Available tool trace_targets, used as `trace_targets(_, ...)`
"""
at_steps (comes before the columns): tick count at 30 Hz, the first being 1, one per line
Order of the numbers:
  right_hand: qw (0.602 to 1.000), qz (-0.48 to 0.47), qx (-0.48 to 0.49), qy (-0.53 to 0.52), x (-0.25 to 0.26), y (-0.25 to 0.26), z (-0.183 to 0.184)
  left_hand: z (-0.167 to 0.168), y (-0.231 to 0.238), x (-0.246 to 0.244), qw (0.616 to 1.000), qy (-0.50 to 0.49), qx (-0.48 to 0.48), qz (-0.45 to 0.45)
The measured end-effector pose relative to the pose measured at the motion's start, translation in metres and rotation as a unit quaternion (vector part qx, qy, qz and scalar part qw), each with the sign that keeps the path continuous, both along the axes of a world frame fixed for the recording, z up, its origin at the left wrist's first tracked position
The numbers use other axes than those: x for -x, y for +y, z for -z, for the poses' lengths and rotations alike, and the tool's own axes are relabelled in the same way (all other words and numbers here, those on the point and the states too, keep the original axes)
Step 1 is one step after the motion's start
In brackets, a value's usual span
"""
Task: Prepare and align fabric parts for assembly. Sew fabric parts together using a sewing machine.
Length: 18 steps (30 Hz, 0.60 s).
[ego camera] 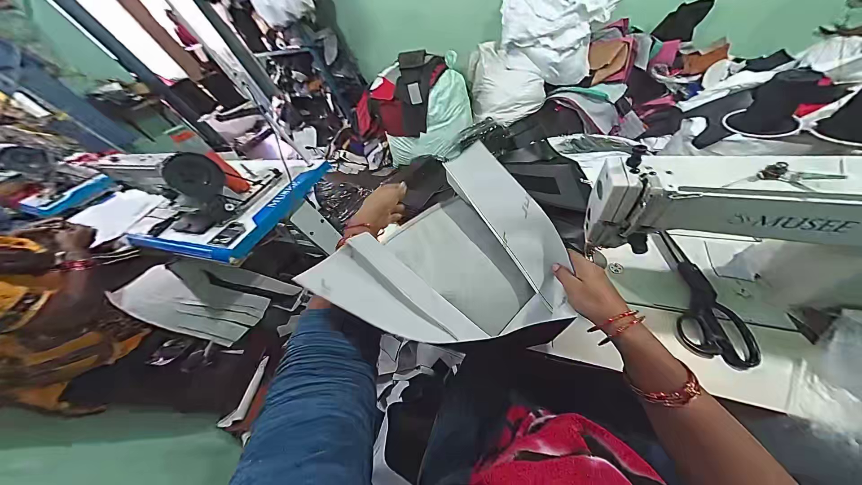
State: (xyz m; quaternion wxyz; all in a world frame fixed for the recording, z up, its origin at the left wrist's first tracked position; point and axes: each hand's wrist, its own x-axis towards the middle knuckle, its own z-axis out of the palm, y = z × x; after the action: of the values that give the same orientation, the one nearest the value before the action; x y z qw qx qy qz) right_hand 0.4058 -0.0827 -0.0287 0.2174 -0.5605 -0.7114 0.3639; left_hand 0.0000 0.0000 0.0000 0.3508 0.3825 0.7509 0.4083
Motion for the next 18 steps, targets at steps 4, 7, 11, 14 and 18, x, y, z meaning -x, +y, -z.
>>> trace_targets(4, 0.992, -0.041, 0.098, -0.067, -0.005, 0.002, 0.022, 0.038, -0.055, 0.018, 0.997, -0.006, 0.017, -0.074)
trace_targets(7, 0.985, -0.069, 0.129, -0.091, -0.013, 0.006, 0.024, 0.030, -0.096, 0.009, 0.999, 0.050, -0.010, -0.021)
trace_targets(11, 0.991, -0.087, 0.002, -0.098, -0.029, 0.013, 0.002, 0.007, -0.155, -0.022, 0.948, 0.238, -0.107, 0.180)
trace_targets(14, 0.949, -0.288, -0.119, -0.040, -0.043, 0.027, -0.014, 0.011, -0.177, -0.071, 0.864, 0.367, -0.184, 0.292)
trace_targets(18, 0.889, -0.413, -0.144, -0.137, -0.026, 0.029, -0.021, 0.031, -0.185, -0.144, 0.806, 0.408, -0.216, 0.370)
